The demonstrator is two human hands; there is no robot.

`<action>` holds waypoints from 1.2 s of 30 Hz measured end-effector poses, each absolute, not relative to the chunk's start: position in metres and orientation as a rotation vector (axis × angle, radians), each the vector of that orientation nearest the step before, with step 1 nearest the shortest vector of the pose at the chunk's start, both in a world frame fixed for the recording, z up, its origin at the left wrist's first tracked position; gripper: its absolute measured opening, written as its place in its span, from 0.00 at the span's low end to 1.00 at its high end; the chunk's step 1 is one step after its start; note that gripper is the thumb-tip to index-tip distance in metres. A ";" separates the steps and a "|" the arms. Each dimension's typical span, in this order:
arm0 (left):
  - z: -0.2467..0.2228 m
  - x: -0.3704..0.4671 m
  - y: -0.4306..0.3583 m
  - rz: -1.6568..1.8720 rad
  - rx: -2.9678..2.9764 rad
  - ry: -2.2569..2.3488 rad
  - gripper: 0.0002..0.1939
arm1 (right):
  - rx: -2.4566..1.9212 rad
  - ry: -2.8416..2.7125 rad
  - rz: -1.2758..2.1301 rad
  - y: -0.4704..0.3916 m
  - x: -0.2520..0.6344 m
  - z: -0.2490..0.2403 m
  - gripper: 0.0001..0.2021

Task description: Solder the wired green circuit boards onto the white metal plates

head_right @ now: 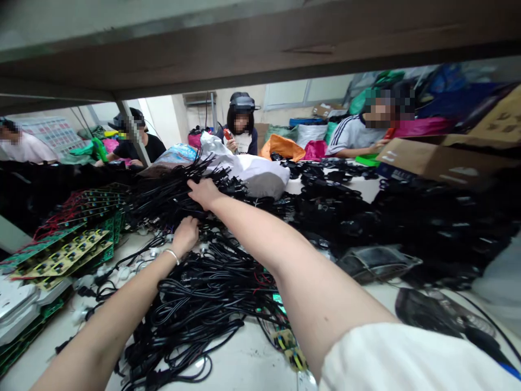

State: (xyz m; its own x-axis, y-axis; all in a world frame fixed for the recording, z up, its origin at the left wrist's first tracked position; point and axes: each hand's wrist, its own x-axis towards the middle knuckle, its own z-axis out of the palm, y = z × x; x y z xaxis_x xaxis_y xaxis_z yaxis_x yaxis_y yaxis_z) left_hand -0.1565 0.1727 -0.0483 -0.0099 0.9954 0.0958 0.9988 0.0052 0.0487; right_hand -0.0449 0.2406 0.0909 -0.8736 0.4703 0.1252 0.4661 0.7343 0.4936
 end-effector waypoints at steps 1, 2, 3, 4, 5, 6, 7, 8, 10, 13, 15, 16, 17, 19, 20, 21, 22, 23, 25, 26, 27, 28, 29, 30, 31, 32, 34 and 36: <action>-0.045 -0.155 0.179 -0.160 -2.182 -2.205 0.23 | 0.776 2.908 0.837 0.240 -0.046 0.094 0.29; -0.042 -0.155 0.185 -0.153 -2.203 -2.196 0.24 | 0.767 2.898 0.846 0.240 -0.048 0.096 0.29; -0.039 -0.154 0.191 -0.140 -2.241 -2.179 0.24 | 0.758 2.890 0.854 0.240 -0.049 0.098 0.30; -0.037 -0.154 0.198 -0.123 -2.284 -2.159 0.24 | 0.745 2.884 0.858 0.240 -0.050 0.099 0.30; -0.035 -0.153 0.206 -0.105 -2.324 -2.142 0.25 | 0.733 2.877 0.861 0.241 -0.051 0.099 0.31; -0.034 -0.153 0.214 -0.087 -2.356 -2.131 0.25 | 0.722 2.872 0.863 0.242 -0.051 0.099 0.31; -0.034 -0.154 0.222 -0.069 -2.380 -2.126 0.25 | 0.717 2.866 0.864 0.242 -0.051 0.098 0.31; -0.034 -0.154 0.230 -0.052 -2.395 -2.126 0.25 | 0.716 2.860 0.863 0.243 -0.051 0.098 0.31; -0.036 -0.156 0.244 -0.020 -2.403 -2.138 0.26 | 0.731 2.848 0.856 0.243 -0.049 0.095 0.31; -0.042 -0.159 0.257 0.011 -2.399 -2.145 0.27 | 0.768 2.838 0.823 0.245 -0.045 0.089 0.32; -0.046 -0.162 0.255 0.023 -2.412 -2.134 0.27 | 0.790 2.836 0.787 0.247 -0.043 0.086 0.33; -0.048 -0.164 0.252 0.029 -2.426 -2.124 0.26 | 0.798 2.834 0.766 0.249 -0.042 0.084 0.33; -0.049 -0.166 0.246 0.037 -2.439 -2.117 0.24 | 0.805 2.830 0.744 0.250 -0.041 0.083 0.34; -0.049 -0.170 0.231 0.058 -2.456 -2.118 0.22 | 0.818 2.822 0.700 0.252 -0.041 0.081 0.35; -0.048 -0.172 0.222 0.069 -2.455 -2.126 0.21 | 0.824 2.821 0.683 0.252 -0.041 0.080 0.36; -0.047 -0.175 0.213 0.079 -2.451 -2.134 0.21 | 0.828 2.821 0.670 0.252 -0.041 0.079 0.36; -0.046 -0.178 0.202 0.089 -2.448 -2.140 0.21 | 0.832 2.824 0.660 0.252 -0.041 0.078 0.36; -0.045 -0.181 0.191 0.096 -2.442 -2.147 0.21 | 0.833 2.829 0.653 0.253 -0.040 0.078 0.36; -0.043 -0.190 0.164 0.110 -2.407 -2.178 0.23 | 0.832 2.846 0.643 0.254 -0.039 0.076 0.36; -0.043 -0.195 0.149 0.119 -2.373 -2.207 0.25 | 0.831 2.855 0.638 0.255 -0.038 0.076 0.36; -0.042 -0.201 0.133 0.128 -2.330 -2.242 0.27 | 0.832 2.865 0.634 0.256 -0.037 0.075 0.36; -0.040 -0.207 0.118 0.138 -2.286 -2.276 0.29 | 0.833 2.875 0.628 0.257 -0.037 0.074 0.35; -0.039 -0.213 0.102 0.147 -2.251 -2.304 0.29 | 0.835 2.884 0.621 0.259 -0.036 0.072 0.35; -0.037 -0.219 0.088 0.154 -2.232 -2.322 0.29 | 0.837 2.891 0.610 0.260 -0.036 0.071 0.35; -0.034 -0.224 0.077 0.154 -2.223 -2.332 0.28 | 0.841 2.897 0.597 0.261 -0.036 0.069 0.35; -0.032 -0.228 0.068 0.149 -2.221 -2.337 0.27 | 0.845 2.901 0.580 0.261 -0.036 0.066 0.34; -0.028 -0.234 0.058 0.107 -2.199 -2.352 0.26 | 0.860 2.905 0.544 0.259 -0.035 0.059 0.33; -0.022 -0.236 0.057 -0.033 -2.114 -2.426 0.29 | 0.889 2.911 0.513 0.255 -0.032 0.048 0.32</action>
